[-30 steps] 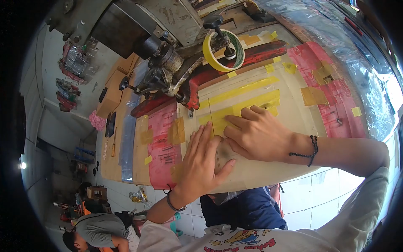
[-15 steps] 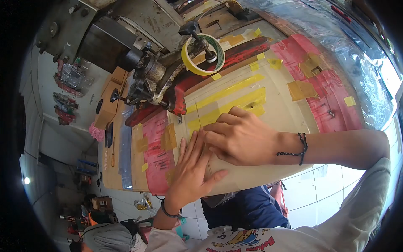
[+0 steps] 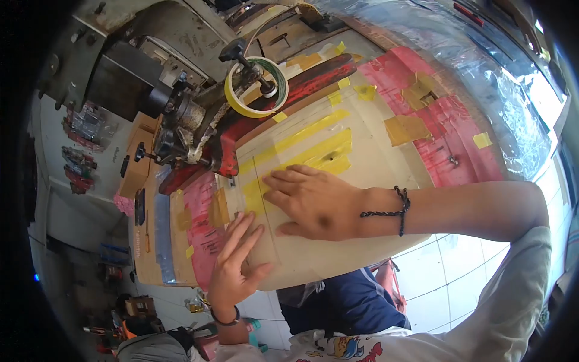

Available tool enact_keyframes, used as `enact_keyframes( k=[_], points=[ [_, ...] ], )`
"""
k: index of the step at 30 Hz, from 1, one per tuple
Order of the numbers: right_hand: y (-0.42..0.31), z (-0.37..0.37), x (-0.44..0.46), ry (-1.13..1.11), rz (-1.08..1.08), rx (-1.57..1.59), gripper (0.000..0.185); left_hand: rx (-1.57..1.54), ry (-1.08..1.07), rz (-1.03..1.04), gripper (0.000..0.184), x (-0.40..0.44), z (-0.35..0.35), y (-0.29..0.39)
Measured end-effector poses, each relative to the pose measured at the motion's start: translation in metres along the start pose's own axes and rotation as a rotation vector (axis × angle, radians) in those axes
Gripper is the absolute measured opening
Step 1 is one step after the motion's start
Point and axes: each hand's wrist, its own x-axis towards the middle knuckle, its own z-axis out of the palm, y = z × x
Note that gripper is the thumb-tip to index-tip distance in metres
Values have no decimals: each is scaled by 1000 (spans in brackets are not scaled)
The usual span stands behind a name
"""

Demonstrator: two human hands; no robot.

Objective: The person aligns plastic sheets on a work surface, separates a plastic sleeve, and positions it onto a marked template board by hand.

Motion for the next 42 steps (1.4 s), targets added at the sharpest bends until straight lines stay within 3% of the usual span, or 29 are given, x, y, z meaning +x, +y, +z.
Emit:
enact_keyframes(
  k=[5, 8, 13, 16, 23, 29, 42],
  points=[
    [-2, 1, 11, 105, 22, -37, 53, 8, -21, -7, 70, 3, 3, -8],
    [-11, -10, 6, -51, 58, 103, 50, 18, -15, -36, 74, 8, 5, -7],
    [-10, -2, -1, -10, -56, 25, 47, -52, 3, -73, 79, 14, 8, -11],
    [-4, -1, 2, -24, -32, 42, 48, -37, 24, 13, 83, 14, 8, -17],
    [-1, 0, 10, 70, -26, 45, 40, 0, 34, 13, 81, 17, 9, -16],
    [-3, -8, 10, 90, 11, 144, 43, -45, 59, 45, 78, 16, 8, -18],
    [-5, -6, 8, 43, -19, 32, 46, 2, 90, -2, 77, 14, 9, -14]
  ],
)
